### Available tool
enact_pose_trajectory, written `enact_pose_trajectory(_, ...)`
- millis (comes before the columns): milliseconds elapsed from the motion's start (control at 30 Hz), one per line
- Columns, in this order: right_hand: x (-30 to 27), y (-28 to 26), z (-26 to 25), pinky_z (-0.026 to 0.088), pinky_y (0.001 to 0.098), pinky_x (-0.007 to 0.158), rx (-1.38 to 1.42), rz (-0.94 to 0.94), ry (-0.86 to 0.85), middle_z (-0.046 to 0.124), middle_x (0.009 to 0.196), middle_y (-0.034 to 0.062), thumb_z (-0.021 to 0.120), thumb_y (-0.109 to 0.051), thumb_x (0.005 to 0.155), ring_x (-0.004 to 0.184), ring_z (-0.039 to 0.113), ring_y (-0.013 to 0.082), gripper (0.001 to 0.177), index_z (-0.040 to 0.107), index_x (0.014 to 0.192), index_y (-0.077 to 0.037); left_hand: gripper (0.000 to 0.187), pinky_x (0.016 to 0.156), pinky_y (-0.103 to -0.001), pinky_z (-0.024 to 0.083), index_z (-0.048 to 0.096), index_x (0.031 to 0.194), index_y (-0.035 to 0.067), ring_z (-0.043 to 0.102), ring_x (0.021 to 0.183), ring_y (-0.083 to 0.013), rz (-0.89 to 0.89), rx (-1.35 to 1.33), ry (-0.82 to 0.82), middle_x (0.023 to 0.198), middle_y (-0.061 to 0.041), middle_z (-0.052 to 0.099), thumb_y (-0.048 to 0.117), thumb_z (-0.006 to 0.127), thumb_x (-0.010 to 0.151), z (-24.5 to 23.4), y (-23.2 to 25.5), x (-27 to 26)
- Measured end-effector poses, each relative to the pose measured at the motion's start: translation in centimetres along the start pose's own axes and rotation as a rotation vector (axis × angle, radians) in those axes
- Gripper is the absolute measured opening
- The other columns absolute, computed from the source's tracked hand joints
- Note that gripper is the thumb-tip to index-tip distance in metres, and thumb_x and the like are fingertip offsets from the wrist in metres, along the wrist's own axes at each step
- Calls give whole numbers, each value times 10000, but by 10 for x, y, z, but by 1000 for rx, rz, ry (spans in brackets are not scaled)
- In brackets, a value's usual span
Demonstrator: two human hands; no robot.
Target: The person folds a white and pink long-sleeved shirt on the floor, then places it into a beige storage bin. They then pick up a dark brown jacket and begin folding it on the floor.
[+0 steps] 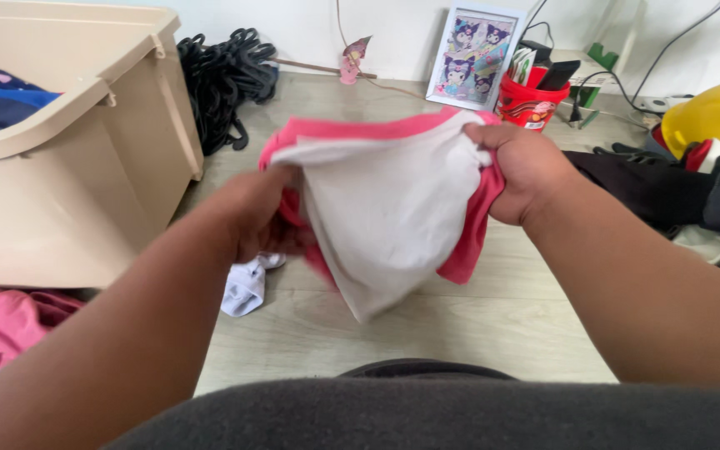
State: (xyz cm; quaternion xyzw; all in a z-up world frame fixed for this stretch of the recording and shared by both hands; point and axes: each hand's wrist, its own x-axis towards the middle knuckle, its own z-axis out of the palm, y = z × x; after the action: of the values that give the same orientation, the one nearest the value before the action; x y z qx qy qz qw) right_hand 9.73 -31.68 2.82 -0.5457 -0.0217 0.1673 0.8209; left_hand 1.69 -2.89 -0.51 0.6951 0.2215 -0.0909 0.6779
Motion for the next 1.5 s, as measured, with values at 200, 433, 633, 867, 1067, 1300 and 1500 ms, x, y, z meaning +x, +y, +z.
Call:
enact_pose_trajectory(200, -7, 24, -8, 597, 396, 923, -265, 52, 79, 737, 1085, 99, 608, -69, 951, 974, 723, 218, 219, 631, 1167, -49, 491, 859, -522, 525, 652, 1264, 103, 695, 1014, -358, -177, 168, 102, 1128, -155, 728, 484, 500, 994, -14, -53, 26)
enact_pose_trajectory(433, -1, 28, -11, 592, 416, 972, -209, 40, 8, 735, 1135, 113, 622, -92, 945, 1027, 721, 239, 261, 617, 1194, -14, 472, 922, -424, 518, 683, 1306, 131, 670, 1057, -257, 274, 408, 446, 1221, -118, 711, 375, 687, 903, -31, -31, 23)
enact_pose_trajectory(633, -6, -9, -32, 528, 490, 1083, -73, 76, -140, 716, 1233, 160, 591, -155, 962, 1150, 702, 296, 331, 611, 1249, 8, 289, 664, -320, 566, 716, 1123, 75, 608, 660, -144, 209, 138, 36, 879, -73, 680, 278, 730, 917, -40, 6, -15)
enact_pose_trajectory(867, -21, -37, -51, 494, 499, 1084, -203, 87, -94, 720, 1273, 152, 567, -222, 970, 1171, 694, 280, 406, 625, 1311, -10, 303, 508, -265, 392, 726, 1113, 101, 473, 534, -83, 201, 198, -97, 827, -46, 686, 347, 722, 936, -60, 25, -36)
enact_pose_trajectory(1067, -4, 8, -62, 492, 512, 850, -1095, 49, 363, 654, 1215, 130, 742, -313, 921, 1045, 603, 269, 477, 580, 1320, -107, 825, 797, -421, 595, 428, 1520, 162, 726, 950, -310, 64, 670, 299, 1310, -192, 647, 363, 825, 826, -35, -2, -2)
enact_pose_trajectory(1300, 5, 81, -82, 565, 414, 886, -1324, -50, 58, 729, 1226, 169, 744, -374, 847, 1082, 699, 273, 530, 685, 1276, -69, 768, 1086, -419, 491, 545, 1460, 178, 558, 1322, -375, 240, 947, 240, 1511, -199, 468, 392, 831, 780, 8, -64, 17)
enact_pose_trajectory(1500, -4, 120, -70, 475, 396, 1071, -1626, 20, -178, 615, 1400, 129, 720, -409, 862, 1302, 595, 299, 609, 565, 1404, -177, 730, 1173, -455, 393, 531, 1473, 244, 446, 1447, -309, 376, 1164, 52, 1559, -99, 453, 491, 756, 824, 34, -83, 14)
